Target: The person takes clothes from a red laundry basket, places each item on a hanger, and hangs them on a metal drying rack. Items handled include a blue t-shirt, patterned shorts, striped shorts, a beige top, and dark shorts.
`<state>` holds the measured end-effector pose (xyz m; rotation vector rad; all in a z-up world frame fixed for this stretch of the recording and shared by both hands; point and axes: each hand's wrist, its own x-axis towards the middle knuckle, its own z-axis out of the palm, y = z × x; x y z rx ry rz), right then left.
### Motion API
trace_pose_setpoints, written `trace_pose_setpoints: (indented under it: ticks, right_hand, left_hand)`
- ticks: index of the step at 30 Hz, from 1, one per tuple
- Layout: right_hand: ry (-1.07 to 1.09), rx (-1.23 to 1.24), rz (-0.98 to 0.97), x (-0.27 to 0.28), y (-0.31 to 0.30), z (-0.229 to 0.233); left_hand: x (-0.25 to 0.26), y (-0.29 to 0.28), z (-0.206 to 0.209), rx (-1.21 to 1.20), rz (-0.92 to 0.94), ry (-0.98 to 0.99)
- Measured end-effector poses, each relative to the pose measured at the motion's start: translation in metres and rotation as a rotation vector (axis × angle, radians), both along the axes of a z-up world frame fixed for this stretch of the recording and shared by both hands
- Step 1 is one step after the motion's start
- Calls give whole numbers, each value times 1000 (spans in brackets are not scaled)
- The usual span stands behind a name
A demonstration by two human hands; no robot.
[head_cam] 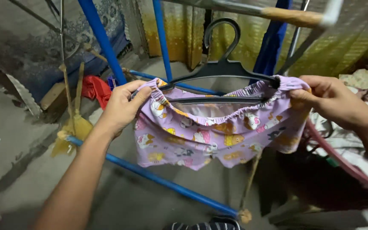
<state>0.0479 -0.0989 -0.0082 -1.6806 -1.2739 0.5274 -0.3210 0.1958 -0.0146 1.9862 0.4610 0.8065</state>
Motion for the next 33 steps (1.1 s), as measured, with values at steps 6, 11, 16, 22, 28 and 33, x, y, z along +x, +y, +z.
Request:
trace_pose_setpoints:
  ticks: [6, 11, 16, 22, 28, 33]
  right_hand:
    - [52, -297, -173, -77, 39, 25]
    - [182, -128, -119, -99, 55, 0]
    - [191, -53, -256, -124, 68, -20]
    - [215, 20, -342, -158, 75, -21]
    - [130, 43, -402, -120, 89, -41]
    - [45, 47, -410, -82, 99, -46]
  left_hand:
    - [-38, 72, -20, -56, -100, -92]
    - [-52, 113, -35, 211, -77, -51]
    - [-56, 108, -39, 66, 113, -15]
    - [-67, 95, -52, -226, 254, -145]
    - [-74, 95, -69, -325, 338, -162]
    - [-62, 98, -39, -346, 344, -63]
